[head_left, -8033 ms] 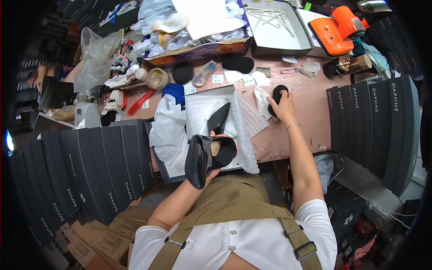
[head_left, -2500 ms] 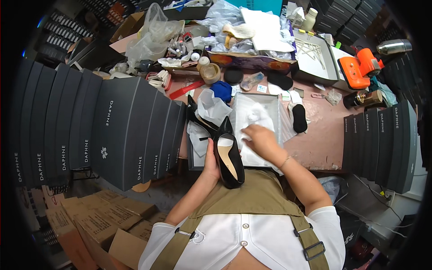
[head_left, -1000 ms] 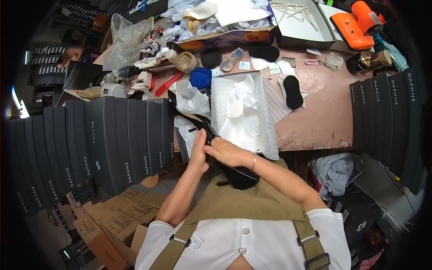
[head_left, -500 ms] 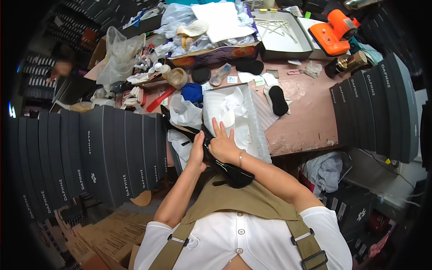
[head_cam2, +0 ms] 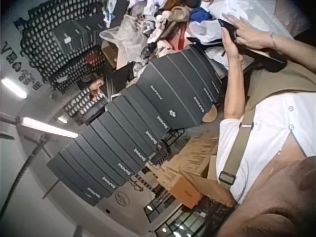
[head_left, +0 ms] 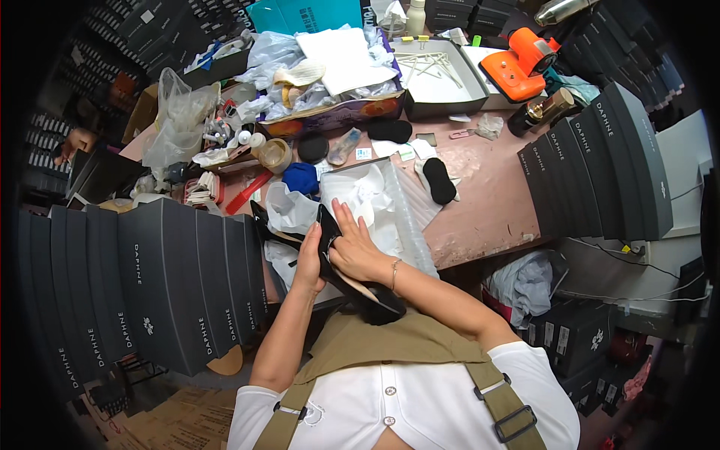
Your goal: Inspecting and packing black high-heel shoes into boxes.
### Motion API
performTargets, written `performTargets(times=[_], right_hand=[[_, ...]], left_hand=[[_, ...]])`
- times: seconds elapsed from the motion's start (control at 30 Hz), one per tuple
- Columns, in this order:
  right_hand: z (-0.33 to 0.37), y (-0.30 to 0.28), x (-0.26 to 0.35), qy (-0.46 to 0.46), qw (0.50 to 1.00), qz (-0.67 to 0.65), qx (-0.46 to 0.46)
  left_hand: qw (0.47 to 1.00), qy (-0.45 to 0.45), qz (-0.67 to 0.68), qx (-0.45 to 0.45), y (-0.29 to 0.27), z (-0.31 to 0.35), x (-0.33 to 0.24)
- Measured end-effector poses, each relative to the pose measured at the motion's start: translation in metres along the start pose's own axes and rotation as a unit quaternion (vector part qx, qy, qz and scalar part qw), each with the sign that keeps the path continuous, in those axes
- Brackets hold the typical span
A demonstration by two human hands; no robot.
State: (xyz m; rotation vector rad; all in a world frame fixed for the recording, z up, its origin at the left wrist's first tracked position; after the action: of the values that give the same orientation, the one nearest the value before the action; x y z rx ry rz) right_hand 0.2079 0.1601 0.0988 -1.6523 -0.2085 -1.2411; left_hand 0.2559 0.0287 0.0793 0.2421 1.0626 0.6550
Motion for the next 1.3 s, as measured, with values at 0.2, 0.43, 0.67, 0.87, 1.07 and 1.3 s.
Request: performTargets(times=[0.2, 0.43, 0.67, 0.87, 1.07, 1.3], right_hand=[[0.052, -0.018, 0.014, -0.155, 0.980, -0.068, 0.103], [0.017, -0.021, -0.098, 0.305, 0.897, -0.295, -0.125], [0.020, -0.032, -0.042, 0.076, 0.964, -0.215, -0.138], [0.029, -0.044, 0.021, -0.222, 0.949, 0.212, 0.066], [0.002, -0.024, -0.003, -0.094, 0.973, 0.126, 0.171], [-0.088, -0.059, -0.133, 0.002, 0.946, 0.324, 0.028]], left_hand=[[0.996, -0.056, 0.072, 0.001, -0.018, 0.006, 0.018], [0.947, -0.066, 0.310, 0.054, 0.010, 0.058, 0.024], [0.951, -0.137, 0.276, -0.032, -0.008, 0.060, 0.027], [0.972, -0.137, 0.189, -0.034, 0.020, 0.062, 0.016], [0.968, -0.158, 0.181, -0.076, 0.000, 0.059, 0.051], [0.986, -0.085, 0.099, -0.104, -0.004, 0.061, 0.026]])
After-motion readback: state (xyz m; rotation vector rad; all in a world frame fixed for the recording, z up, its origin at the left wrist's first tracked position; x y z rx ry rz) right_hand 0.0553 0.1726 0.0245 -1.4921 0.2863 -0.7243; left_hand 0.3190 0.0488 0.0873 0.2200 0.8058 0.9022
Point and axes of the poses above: each hand's wrist, its own z-axis away from the middle knuckle, its own y-axis out of the palm, x = y × z, the point moved 1 cm from there along -z, towards the middle knuckle, and after that the axes turned 5 degrees about -z, right-handed, at the moved point
